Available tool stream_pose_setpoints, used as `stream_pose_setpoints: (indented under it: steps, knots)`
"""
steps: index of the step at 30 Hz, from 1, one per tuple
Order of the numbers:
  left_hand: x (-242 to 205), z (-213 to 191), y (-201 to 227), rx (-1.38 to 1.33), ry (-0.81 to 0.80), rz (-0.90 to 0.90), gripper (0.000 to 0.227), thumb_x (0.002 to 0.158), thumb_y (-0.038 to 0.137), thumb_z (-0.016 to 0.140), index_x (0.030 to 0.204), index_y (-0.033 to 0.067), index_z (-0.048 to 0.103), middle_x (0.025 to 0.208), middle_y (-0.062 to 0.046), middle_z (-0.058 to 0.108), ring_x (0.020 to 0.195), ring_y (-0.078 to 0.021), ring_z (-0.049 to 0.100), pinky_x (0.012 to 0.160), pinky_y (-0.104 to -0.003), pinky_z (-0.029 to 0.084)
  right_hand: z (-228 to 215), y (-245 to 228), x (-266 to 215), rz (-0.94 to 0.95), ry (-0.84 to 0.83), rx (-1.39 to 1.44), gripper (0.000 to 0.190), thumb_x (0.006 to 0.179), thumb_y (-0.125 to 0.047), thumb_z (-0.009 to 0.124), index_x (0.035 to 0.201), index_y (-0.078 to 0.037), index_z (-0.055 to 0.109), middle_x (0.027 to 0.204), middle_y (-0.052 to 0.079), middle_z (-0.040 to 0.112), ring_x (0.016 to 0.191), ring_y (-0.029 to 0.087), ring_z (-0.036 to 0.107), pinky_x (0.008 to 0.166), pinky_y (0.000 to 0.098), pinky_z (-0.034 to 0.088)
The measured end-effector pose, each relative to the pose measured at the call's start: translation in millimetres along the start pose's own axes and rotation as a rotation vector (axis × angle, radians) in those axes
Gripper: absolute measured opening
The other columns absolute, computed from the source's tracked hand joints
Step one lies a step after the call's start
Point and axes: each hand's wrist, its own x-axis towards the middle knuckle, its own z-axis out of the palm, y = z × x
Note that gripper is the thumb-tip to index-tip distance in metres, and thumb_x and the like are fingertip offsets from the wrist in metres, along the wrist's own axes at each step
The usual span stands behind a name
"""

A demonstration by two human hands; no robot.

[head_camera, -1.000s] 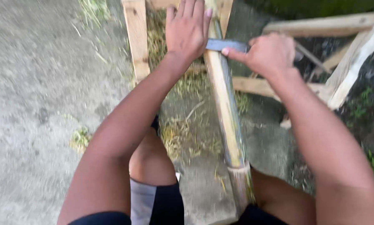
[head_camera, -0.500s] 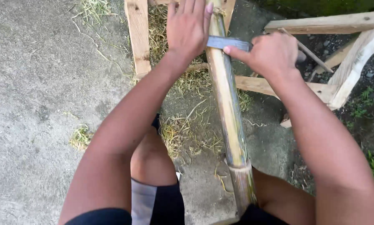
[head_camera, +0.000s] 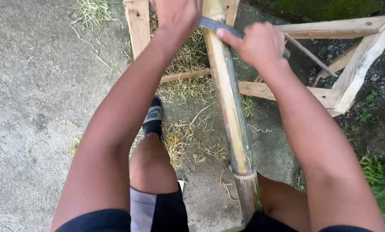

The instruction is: Scraping the outer green layer of a bamboo pole using a knife to prepare the wood.

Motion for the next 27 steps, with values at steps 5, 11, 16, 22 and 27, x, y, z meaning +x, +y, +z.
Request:
stream_pose_setpoints:
  steps: [5,11,16,22,27]
  knots:
    - [-95,-38,75,-0.109,0.158,0.111,0.048,0.112,0.042,0.042,0.139,0.0032,0.05,0.132,-0.023,0.05,0.126,-0.0381,0.046,0.108,-0.055,0.039,32,62,-84,0.326,-0.208,0.408,0.093,0.095,-0.088,0.042,0.064,-0.003,0.064,0.058,0.017,0.058,0.06,0.032,0.061,0.062,0.046,0.047]
    - [-174,-81,173,0.181,-0.469,0.153,0.089,0.1,0.065,0.019,0.157,-0.002,0.023,0.162,-0.033,0.014,0.15,-0.0453,0.006,0.117,-0.06,0.015,-15,96,-181,0.671,-0.385,1.105,0.052,0.093,-0.058,0.066,0.077,-0.011,0.054,0.057,-0.002,0.046,0.043,0.01,0.041,0.039,0.0295,0.034]
    - [-250,-122,253,0.345,-0.767,0.363,0.085,0.098,0.069,0.012,0.153,0.0091,0.037,0.166,-0.021,0.017,0.155,-0.0407,-0.001,0.12,-0.066,0.007,-67,81,-233,0.57,-0.194,1.269,0.019,0.087,-0.028,0.073,0.086,-0.017,0.058,0.058,-0.003,0.05,0.043,0.008,0.042,0.037,0.0273,0.033]
    - [-348,-172,307,-0.2,-1.107,0.503,0.067,0.104,0.056,0.036,0.13,0.0034,0.067,0.135,-0.02,0.066,0.135,-0.0353,0.055,0.119,-0.056,0.033,5,87,-273,0.361,0.159,1.06,0.023,0.092,-0.028,0.074,0.097,-0.007,0.067,0.068,0.002,0.061,0.057,0.014,0.054,0.051,0.0336,0.042]
    - [-379,-253,297,-0.672,-0.816,0.174,0.049,0.096,0.046,0.056,0.123,0.0073,0.068,0.123,-0.019,0.068,0.114,-0.0375,0.063,0.095,-0.048,0.049,-16,87,-298,0.229,-0.113,0.479,0.04,0.088,-0.042,0.073,0.095,-0.002,0.075,0.089,0.021,0.071,0.087,0.038,0.07,0.081,0.0472,0.053]
